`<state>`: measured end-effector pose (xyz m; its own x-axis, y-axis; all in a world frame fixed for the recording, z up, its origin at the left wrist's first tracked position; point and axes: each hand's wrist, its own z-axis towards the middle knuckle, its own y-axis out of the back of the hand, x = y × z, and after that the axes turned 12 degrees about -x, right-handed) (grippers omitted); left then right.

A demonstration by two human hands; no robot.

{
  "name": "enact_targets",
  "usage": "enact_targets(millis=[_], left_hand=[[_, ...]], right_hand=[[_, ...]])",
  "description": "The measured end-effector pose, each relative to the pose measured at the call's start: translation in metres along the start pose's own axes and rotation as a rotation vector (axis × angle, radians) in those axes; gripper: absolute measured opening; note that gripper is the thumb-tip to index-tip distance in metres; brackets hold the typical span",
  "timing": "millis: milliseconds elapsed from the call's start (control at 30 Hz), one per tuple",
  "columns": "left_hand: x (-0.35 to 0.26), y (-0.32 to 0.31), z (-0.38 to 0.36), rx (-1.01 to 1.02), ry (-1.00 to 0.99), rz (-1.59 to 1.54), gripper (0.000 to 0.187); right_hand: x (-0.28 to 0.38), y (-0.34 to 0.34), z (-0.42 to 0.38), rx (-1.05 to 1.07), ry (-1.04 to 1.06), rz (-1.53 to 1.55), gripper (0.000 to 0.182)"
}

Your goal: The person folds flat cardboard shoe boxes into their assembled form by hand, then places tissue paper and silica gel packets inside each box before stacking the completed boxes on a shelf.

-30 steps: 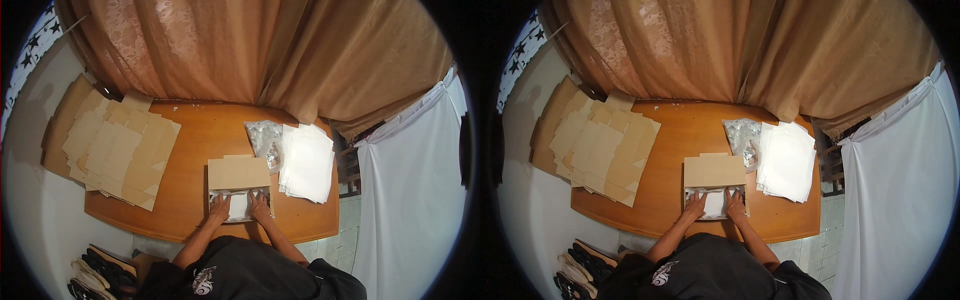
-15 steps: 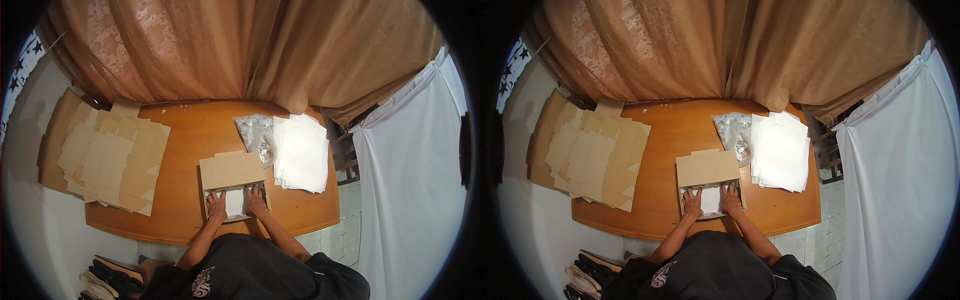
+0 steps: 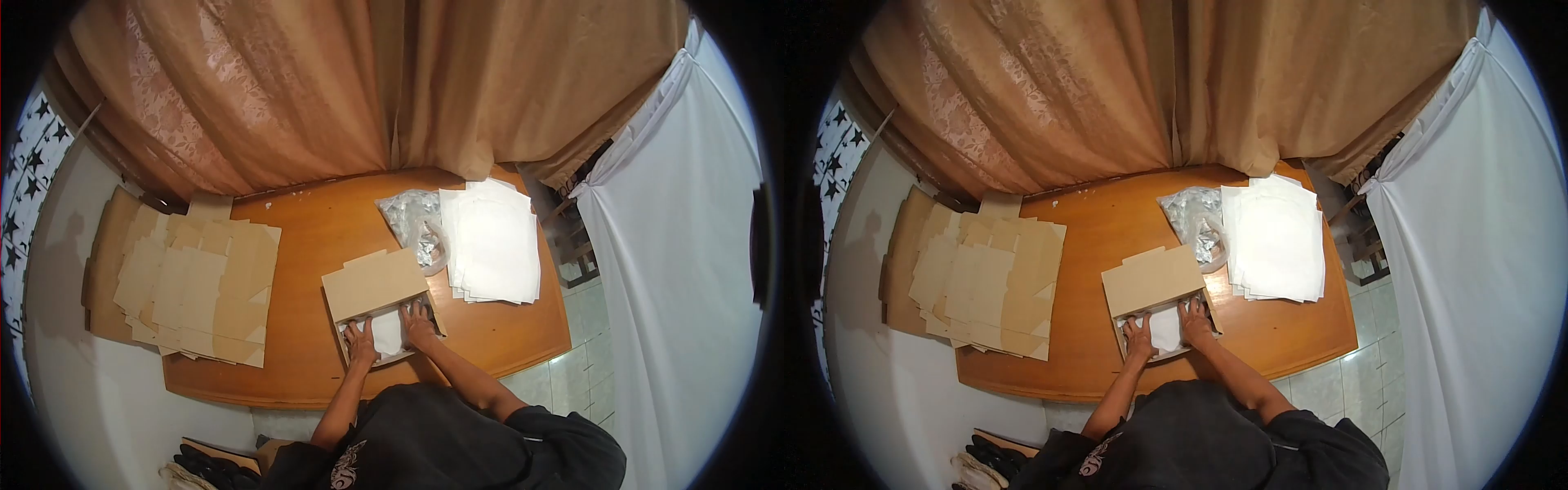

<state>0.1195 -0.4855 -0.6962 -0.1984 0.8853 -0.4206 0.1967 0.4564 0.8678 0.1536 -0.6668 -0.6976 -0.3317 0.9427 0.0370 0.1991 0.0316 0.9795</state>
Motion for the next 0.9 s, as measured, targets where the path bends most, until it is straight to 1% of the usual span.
enact_targets(millis=[33,67,100,133,167,200,233,267,300,367,400,433,500,533,600,633,700,733,767,833,867,900], left_hand=[[-0.003,0.005,-0.002,0.033,0.036,0.001,0.121],[-0.008,0.009,-0.007,0.024,0.036,0.007,0.121],[-0.013,0.016,-0.012,-0.001,0.029,0.032,0.109],[-0.016,0.02,-0.01,-0.032,0.017,0.059,0.096],[-0.012,0.02,-0.003,-0.055,0.008,0.064,0.096],[-0.002,0.014,0.002,-0.061,-0.004,-0.03,0.078],[-0.009,0.024,0.003,-0.062,-0.014,-0.126,0.061],[-0.019,0.03,0.0,-0.177,-0.03,-0.17,0.036],[-0.028,0.038,0.004,-0.186,-0.026,-0.171,0.036],[-0.041,0.042,0.007,-0.221,-0.108,-0.433,0.032],[-0.054,0.039,0.009,-0.271,-0.115,-0.574,0.028],[-0.066,0.034,0.009,-0.253,-0.096,-0.565,0.028],[-0.094,0.029,0.024,-0.109,-0.023,-0.968,0.026],[-0.108,0.027,0.029,-0.104,-0.014,-0.957,0.026],[-0.132,0.023,0.035,-0.076,0.058,-1.038,0.024],[-0.136,0.017,0.039,-0.082,0.062,-1.032,0.024],[-0.145,0.011,0.048,-0.131,0.048,-0.864,0.021],[-0.149,0.009,0.05,-0.125,0.068,-0.887,0.02],[-0.152,0.005,0.054,-0.132,0.087,-0.881,0.02],[-0.163,0.005,0.061,-0.077,0.112,-0.935,0.021],[-0.171,0.006,0.066,-0.084,0.137,-0.928,0.021],[-0.184,0.012,0.073,-0.084,0.11,-0.913,0.021]], right_hand=[[-0.003,-0.015,0.0,-0.003,0.0,0.004,0.061],[-0.005,-0.028,0.005,-0.029,-0.016,0.036,0.063],[-0.006,-0.039,0.01,-0.063,-0.032,0.071,0.066],[-0.005,-0.024,0.004,-0.049,-0.027,0.08,0.076],[-0.008,-0.006,0.003,-0.075,-0.025,0.08,0.076],[-0.011,0.011,0.0,-0.032,-0.045,0.259,0.079],[-0.016,0.019,-0.003,0.018,-0.061,0.438,0.081],[-0.022,0.027,-0.008,-0.107,-0.036,0.609,0.07],[-0.029,0.035,-0.007,-0.11,-0.027,0.608,0.07],[-0.039,0.052,-0.017,-0.282,-0.003,0.794,0.058],[-0.046,0.074,-0.025,-0.286,-0.046,0.931,0.048],[-0.055,0.08,-0.027,-0.317,-0.057,0.992,0.042],[-0.072,0.095,-0.027,-0.355,-0.144,1.083,0.037],[-0.082,0.095,-0.024,-0.347,-0.149,1.095,0.037],[-0.101,0.092,-0.019,-0.422,-0.283,1.082,0.032],[-0.111,0.079,-0.013,-0.419,-0.278,1.089,0.032],[-0.126,0.062,0.004,-0.433,-0.305,1.039,0.028],[-0.131,0.059,0.012,-0.383,-0.341,1.03,0.025],[-0.136,0.054,0.022,-0.366,-0.332,1.039,0.025],[-0.142,0.051,0.039,-0.406,-0.298,0.944,0.025],[-0.143,0.051,0.047,-0.436,-0.299,0.975,0.027],[-0.146,0.049,0.059,-0.417,-0.288,0.985,0.027]])
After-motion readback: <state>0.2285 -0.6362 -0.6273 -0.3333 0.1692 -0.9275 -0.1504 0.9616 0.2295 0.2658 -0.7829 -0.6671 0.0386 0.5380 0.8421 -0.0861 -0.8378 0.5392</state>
